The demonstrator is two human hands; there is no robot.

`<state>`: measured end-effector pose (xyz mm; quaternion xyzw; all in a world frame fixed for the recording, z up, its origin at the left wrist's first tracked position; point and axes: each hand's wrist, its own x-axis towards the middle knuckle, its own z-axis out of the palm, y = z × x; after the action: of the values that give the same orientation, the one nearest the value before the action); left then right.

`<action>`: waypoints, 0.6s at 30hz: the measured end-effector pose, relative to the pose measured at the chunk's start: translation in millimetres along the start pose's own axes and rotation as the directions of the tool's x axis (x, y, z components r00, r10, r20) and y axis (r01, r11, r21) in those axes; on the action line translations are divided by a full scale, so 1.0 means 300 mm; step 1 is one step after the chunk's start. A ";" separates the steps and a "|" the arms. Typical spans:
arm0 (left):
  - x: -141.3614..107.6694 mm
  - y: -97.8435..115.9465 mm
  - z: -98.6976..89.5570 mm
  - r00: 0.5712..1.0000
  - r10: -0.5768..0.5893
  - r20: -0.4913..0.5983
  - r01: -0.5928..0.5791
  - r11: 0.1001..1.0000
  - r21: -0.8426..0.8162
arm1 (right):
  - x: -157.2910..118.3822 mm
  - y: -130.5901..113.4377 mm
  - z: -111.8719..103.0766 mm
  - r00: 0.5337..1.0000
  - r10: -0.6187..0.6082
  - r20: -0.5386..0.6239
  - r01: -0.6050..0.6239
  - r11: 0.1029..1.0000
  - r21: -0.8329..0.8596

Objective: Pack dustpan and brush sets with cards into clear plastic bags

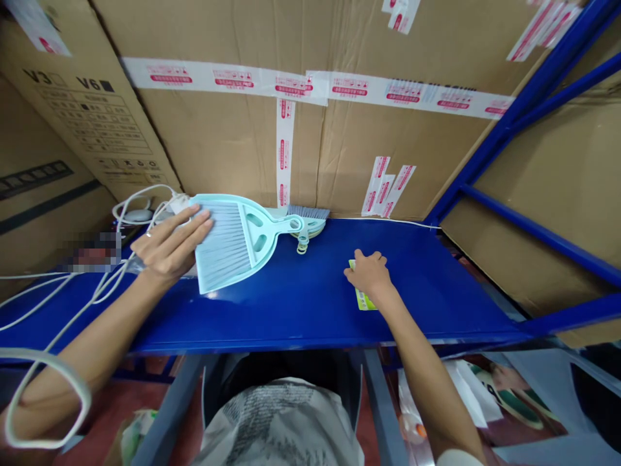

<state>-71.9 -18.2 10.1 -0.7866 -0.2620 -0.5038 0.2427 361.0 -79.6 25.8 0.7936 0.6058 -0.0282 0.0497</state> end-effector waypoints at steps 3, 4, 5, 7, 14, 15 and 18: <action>0.009 0.009 -0.004 0.998 0.058 -0.003 -0.057 0.995 0.084 | 0.009 -0.023 -0.018 0.999 -0.034 0.009 0.034 0.999 0.023; 0.014 0.014 -0.006 0.996 0.092 -0.008 -0.090 0.988 0.122 | 0.013 -0.021 -0.033 0.999 -0.043 0.029 0.042 0.998 0.035; 0.018 0.021 -0.006 0.992 0.127 -0.013 -0.123 0.980 0.154 | 0.016 -0.017 -0.054 0.998 -0.057 0.032 0.055 0.997 0.055; 0.027 0.037 -0.003 0.982 0.186 -0.028 -0.179 0.968 0.179 | 0.016 -0.011 -0.113 0.987 -0.140 -0.073 0.148 0.981 0.122; 0.060 0.103 0.032 0.990 0.104 -0.092 -0.109 0.992 -0.060 | -0.049 -0.174 -0.327 0.156 -0.867 -0.474 0.976 0.210 -0.063; 0.065 0.106 0.027 0.993 0.072 -0.097 -0.082 0.992 -0.100 | -0.052 -0.211 -0.339 0.085 -0.901 -0.426 0.980 0.152 -0.125; 0.076 0.099 -0.005 0.999 -0.030 -0.042 0.020 0.975 -0.222 | -0.040 -0.303 -0.355 0.022 -0.947 -0.320 0.970 0.097 -0.221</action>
<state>-45.3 -37.5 28.2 -0.7937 -0.2084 -0.5506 0.1531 268.6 -55.4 128.9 0.1673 0.9742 0.0842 -0.1260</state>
